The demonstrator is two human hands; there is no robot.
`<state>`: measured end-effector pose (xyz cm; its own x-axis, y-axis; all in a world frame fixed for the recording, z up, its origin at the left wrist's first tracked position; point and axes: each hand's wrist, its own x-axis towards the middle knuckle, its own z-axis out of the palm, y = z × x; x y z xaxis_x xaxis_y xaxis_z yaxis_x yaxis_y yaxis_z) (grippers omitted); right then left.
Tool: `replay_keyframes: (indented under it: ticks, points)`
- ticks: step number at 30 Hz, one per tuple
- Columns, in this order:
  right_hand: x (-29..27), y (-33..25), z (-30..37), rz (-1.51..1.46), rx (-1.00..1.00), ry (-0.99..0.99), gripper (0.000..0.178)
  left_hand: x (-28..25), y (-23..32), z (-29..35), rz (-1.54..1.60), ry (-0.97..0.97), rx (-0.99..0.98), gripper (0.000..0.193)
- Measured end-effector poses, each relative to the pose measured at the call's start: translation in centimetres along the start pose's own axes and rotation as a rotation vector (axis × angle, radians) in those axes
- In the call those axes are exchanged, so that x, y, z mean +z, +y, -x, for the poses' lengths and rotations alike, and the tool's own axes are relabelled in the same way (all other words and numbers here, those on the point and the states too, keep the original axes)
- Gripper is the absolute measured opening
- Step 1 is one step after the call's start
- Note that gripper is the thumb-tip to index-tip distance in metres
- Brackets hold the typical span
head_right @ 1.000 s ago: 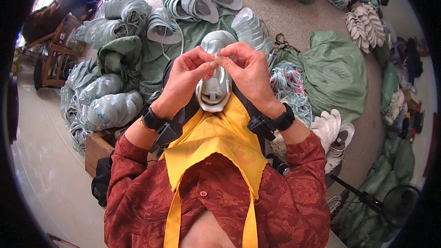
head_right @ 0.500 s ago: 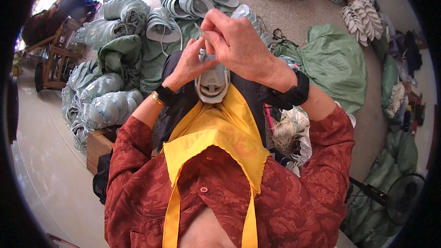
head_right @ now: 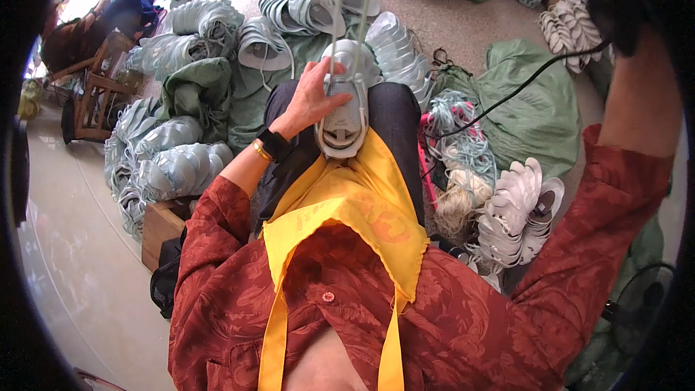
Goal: The person sits on the floor and laces a white sneaker held on their lap. They thread the laces through the eyelets, pull them tight, and tie a knot. The person then picks up a pair of pink scissors to trim the excess lace length.
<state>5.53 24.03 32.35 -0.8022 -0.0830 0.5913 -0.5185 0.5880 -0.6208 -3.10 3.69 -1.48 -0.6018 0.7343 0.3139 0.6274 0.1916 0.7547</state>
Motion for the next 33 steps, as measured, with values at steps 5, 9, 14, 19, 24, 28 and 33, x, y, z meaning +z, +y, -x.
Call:
replay_keyframes:
  ticks: [5, 9, 14, 19, 24, 28, 33]
  points:
    - [-3.3, 0.2, 2.2, 0.057, 0.012, 0.109, 0.01, -0.5, 0.7, 0.6, 0.037, 0.021, -0.056, 0.049]
    - [-5.3, 0.2, 4.1, 0.118, 0.038, 0.189, 0.011, 0.0, 1.0, 0.8, -0.024, 0.117, -0.056, 0.042]
    - [-7.4, 0.8, 5.9, 0.136, 0.05, 0.264, 0.013, 0.1, 2.9, 0.6, 0.075, 0.123, -0.045, 0.034]
    - [-9.8, 0.9, 7.8, 0.154, 0.077, 0.342, 0.015, -0.7, 4.7, 0.0, 0.299, 0.026, -0.046, 0.033]
    - [-12.9, 1.9, 12.6, 0.138, 0.233, 0.448, 0.018, -6.0, 4.4, 1.3, 0.237, -0.138, -0.162, 0.027]
    - [-12.5, 6.3, 20.8, 0.052, 0.772, 0.329, 0.02, -10.3, 2.1, 2.9, 0.306, -0.39, -0.238, 0.027]
    - [-0.2, 11.9, 26.7, 0.015, 1.092, -0.013, 0.016, -15.4, 0.1, 5.4, 0.37, -0.469, -0.496, 0.027]
